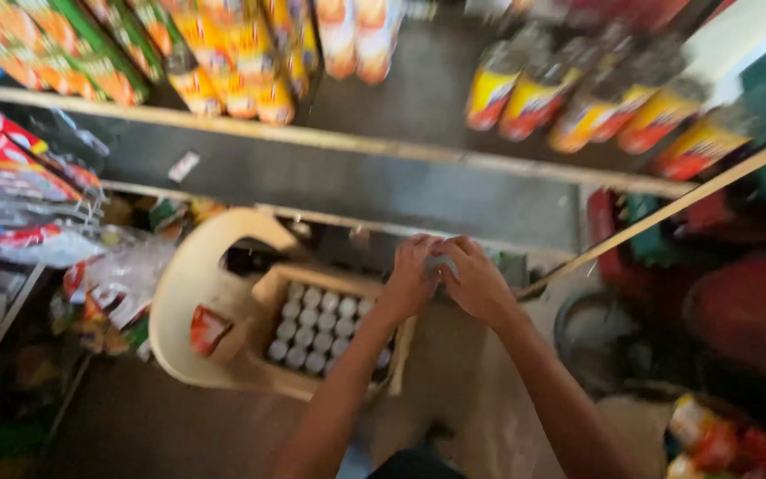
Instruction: The person takes canned goods from a cardboard box on the floor and places them onto a metal shelf. They handle the cans one by one, arranging them in rows among other stocked items.
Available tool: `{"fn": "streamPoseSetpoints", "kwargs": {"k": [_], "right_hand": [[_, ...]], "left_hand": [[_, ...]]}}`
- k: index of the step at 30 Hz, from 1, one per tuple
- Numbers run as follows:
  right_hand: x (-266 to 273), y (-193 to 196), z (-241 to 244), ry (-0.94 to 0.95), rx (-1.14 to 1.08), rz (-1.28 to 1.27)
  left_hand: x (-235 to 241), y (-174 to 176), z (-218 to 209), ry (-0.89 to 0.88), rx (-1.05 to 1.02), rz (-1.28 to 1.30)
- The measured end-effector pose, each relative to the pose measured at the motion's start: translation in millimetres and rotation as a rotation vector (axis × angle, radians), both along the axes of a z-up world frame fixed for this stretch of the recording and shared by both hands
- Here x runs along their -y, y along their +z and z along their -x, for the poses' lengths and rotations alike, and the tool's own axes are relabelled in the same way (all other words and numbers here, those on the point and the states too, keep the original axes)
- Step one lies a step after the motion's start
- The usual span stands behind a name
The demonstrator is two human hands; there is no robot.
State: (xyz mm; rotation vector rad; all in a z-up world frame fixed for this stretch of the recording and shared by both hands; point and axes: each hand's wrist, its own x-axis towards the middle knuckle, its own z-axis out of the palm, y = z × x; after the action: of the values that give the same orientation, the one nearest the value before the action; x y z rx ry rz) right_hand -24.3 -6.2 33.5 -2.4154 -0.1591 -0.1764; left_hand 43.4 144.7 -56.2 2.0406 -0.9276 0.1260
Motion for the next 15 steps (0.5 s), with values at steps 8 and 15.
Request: {"fn": "streamPoseSetpoints", "kwargs": {"k": [8, 15], "right_hand": [[89.7, 113.4, -29.2, -0.16, 0.561, 0.286], [124.0, 156.5, -79.7, -0.409, 0.773, 0.611]], "left_hand": [[79.2, 168.9, -38.7, 0.064, 0.246, 0.299], [123.6, 191.9, -109.8, 0.048, 0.305, 0.445]]}}
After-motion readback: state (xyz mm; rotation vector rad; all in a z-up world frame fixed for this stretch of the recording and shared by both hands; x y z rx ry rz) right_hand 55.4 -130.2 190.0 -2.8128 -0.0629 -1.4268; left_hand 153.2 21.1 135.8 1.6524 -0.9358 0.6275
